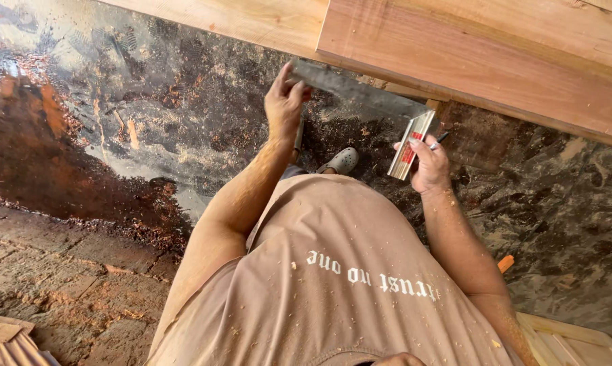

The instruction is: The person uses a square and a marker to draw guide lines on several wooden planks, aligning the tool against the edges and sliding it to mark different positions.

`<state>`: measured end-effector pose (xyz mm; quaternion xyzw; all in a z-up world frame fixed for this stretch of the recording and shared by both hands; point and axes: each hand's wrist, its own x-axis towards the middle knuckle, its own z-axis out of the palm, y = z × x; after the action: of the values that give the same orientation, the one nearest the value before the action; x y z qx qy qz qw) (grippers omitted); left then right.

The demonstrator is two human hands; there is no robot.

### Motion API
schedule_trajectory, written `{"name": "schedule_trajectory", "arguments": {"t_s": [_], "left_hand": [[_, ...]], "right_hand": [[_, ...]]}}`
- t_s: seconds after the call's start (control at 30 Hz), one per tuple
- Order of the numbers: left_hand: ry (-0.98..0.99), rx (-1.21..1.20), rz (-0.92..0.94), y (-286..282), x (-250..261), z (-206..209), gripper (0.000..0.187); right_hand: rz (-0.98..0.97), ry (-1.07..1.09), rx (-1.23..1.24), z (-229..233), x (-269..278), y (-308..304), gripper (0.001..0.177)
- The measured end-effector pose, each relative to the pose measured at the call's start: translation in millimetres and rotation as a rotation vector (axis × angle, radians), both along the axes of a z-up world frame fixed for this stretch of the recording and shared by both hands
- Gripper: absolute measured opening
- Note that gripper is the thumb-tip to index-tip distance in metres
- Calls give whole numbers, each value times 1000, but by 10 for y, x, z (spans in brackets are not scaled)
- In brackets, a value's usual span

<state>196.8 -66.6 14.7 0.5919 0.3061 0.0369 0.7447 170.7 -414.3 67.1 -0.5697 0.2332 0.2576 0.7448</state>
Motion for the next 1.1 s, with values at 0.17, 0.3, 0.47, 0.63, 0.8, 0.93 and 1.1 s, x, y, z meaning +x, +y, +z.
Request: {"name": "schedule_trajectory", "arguments": {"t_s": [0.17,0.3,0.47,0.63,0.8,0.93,1.1], "left_hand": [[9,-56,47,-257,394,-271,59],[-89,-122,31,-305,391,-486,48],[-77,-240,69,-322,362,-553,49],[-120,-247,49,-307,336,-586,48],[-151,-238,30,-301,340,-678,47],[-155,-249,29,-307,353,-670,48],[-97,-228,6,-288,364,-538,48]], "right_hand": [[-102,53,17,-70,64,-222,27],[-81,52,-16,-145,179,-346,28],[-49,64,-69,-246,309,-452,28],[-35,31,-113,-326,384,-473,30],[-49,25,-162,-347,426,-464,30],[-46,19,-143,-353,443,-464,32],[-76,165,-307,-317,439,-417,32]]}}
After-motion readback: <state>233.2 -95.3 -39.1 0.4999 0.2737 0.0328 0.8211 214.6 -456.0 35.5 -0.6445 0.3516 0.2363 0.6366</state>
